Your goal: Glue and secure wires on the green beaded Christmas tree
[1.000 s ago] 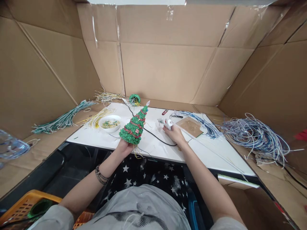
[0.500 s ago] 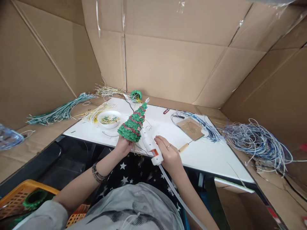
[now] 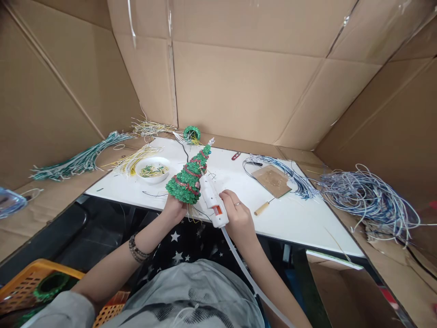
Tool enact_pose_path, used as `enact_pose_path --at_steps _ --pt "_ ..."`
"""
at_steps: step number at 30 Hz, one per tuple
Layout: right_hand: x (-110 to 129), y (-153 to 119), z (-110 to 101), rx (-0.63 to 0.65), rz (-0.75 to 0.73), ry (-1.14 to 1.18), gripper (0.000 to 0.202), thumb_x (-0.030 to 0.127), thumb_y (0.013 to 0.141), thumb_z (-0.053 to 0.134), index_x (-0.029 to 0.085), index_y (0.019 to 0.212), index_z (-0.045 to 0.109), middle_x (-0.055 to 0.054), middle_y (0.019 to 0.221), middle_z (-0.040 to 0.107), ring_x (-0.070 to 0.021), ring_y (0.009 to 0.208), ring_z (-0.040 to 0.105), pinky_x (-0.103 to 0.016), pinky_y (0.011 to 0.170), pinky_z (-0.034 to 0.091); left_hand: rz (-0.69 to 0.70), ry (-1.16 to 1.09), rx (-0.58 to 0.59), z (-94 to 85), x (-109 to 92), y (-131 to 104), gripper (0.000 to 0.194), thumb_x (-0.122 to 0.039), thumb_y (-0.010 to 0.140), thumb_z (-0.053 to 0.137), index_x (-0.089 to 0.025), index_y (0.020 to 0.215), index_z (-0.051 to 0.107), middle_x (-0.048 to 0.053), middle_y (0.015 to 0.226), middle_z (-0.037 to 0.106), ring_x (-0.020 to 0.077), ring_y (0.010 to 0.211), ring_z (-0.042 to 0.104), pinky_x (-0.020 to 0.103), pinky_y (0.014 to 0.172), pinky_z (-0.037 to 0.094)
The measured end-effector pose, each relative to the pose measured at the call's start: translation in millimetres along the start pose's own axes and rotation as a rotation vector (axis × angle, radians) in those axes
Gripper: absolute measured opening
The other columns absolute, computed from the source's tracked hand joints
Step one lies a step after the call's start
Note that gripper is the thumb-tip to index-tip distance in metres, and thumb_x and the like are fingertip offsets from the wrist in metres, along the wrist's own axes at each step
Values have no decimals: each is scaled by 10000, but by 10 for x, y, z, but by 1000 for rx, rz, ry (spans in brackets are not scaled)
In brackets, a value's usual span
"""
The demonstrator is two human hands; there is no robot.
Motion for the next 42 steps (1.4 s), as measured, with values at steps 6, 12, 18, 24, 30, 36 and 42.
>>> enact_pose_path --at_steps 6,12,18,24,30,36,42 --pt "43 44 -17 12 -16 -82 181 159 969 410 177 1019 584 -108 980 697 -181 817 687 -241 634 531 -9 -32 29 80 -51 -24 496 -261 524 910 -179 976 723 24 869 756 144 738 669 276 731 535" --pt "14 9 20 -16 38 -31 189 183 975 397 196 988 585 -93 957 674 -180 813 665 -240 627 512 -23 -37 -7 144 -101 -59 475 -272 502 910 -183 934 734 24 903 767 144 756 674 265 711 532" --pt "0 -20 53 -37 33 -29 203 221 989 393 197 981 595 -95 945 669 -180 794 656 -237 629 512 -49 -24 -2 130 -108 -65 473 -265 471 925 -203 907 752 16 911 778 149 775 686 258 723 553" --pt "3 -7 49 -41 35 -28 198 196 982 387 196 954 583 -85 920 661 -167 727 632 -234 596 489 -46 -53 6 142 -115 -53 386 -248 533 898 -198 874 725 12 825 756 144 695 668 258 656 540" --pt "10 -11 54 -36 20 -31 183 189 995 368 203 949 544 -77 910 649 -170 744 634 -235 594 475 -22 -40 58 132 -113 -46 339 -256 590 871 -191 882 712 24 836 743 144 700 661 252 640 524" --pt "-3 -14 64 -37 31 -33 177 174 988 378 204 930 543 -76 903 645 -166 737 628 -236 589 462 -9 -31 54 115 -98 -44 368 -259 552 899 -187 865 718 20 840 747 144 731 667 247 680 533" --pt "0 -16 64 -44 39 -12 155 161 971 398 202 921 539 -67 895 637 -159 731 616 -236 602 461 -34 -62 49 140 -115 -56 386 -262 583 879 -183 923 715 20 851 750 138 697 670 258 668 548"
Point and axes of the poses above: each hand's wrist, its own y-axis towards the middle knuckle, its own z-axis out of the palm, x = y × z, the point moved 2 cm from there along y, towards the middle knuckle
